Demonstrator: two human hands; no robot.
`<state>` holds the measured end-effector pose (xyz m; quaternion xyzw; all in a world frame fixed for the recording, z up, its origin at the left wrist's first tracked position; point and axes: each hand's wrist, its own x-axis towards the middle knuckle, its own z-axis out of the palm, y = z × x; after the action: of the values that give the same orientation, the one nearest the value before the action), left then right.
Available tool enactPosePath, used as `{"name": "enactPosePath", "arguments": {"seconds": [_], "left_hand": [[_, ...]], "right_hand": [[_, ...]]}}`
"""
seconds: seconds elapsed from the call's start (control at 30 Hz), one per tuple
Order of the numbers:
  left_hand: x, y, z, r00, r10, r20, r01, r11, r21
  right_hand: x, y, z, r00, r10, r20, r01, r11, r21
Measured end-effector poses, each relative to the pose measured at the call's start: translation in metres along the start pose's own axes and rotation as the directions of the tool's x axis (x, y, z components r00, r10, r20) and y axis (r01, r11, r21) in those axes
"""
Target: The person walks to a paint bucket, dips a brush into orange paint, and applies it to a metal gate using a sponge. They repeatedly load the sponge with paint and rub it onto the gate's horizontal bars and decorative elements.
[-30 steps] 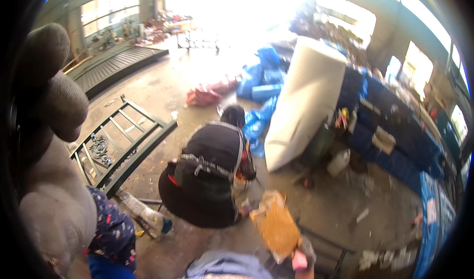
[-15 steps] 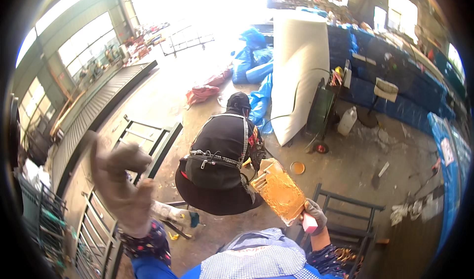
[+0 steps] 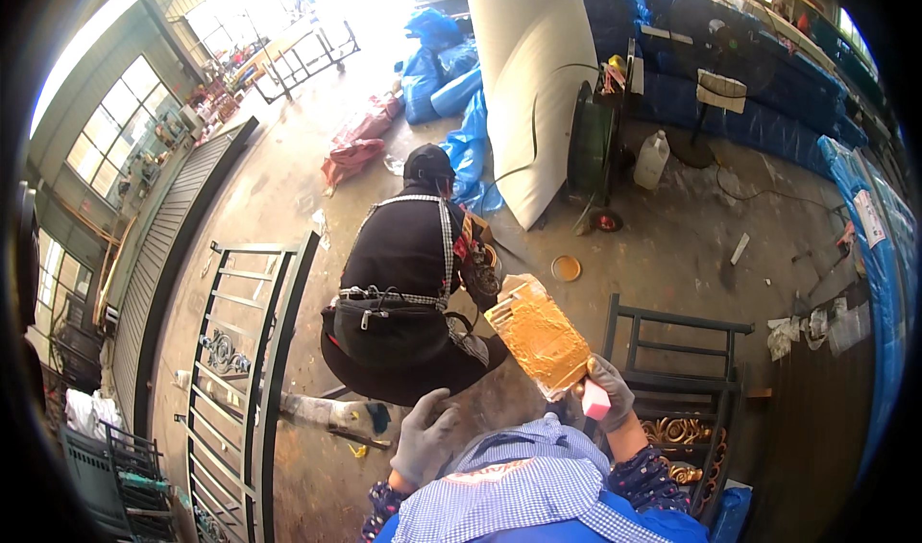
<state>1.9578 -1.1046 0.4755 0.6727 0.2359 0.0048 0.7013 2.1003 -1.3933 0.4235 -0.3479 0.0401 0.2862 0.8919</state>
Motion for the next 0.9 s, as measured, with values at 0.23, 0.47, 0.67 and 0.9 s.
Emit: {"name": "enactPosePath", "arguments": {"seconds": [0.23,0.47,0.67,0.9], "left_hand": [[0.041,0.004,0.048,0.969,0.091,0.230,-0.141,0.968,0.210],[0.075,-0.012,0.108,0.951,0.056,0.305,-0.078,0.995,0.060],[0.085,-0.007,0.144,0.927,-0.133,0.352,0.241,0.927,-0.286],[0.102,-0.024,0.162,0.973,-0.103,0.209,0.184,0.890,-0.418]], "right_hand": [[0.010,0.001,-0.015,0.999,0.016,-0.029,-0.016,1.000,-0.016],[0.022,-0.010,-0.047,0.993,0.084,-0.089,-0.082,0.996,0.020],[0.029,-0.017,-0.064,0.989,0.135,-0.057,-0.135,0.991,0.002],[0.044,-0.019,-0.064,0.971,0.234,-0.043,-0.234,0.972,-0.006]]}}
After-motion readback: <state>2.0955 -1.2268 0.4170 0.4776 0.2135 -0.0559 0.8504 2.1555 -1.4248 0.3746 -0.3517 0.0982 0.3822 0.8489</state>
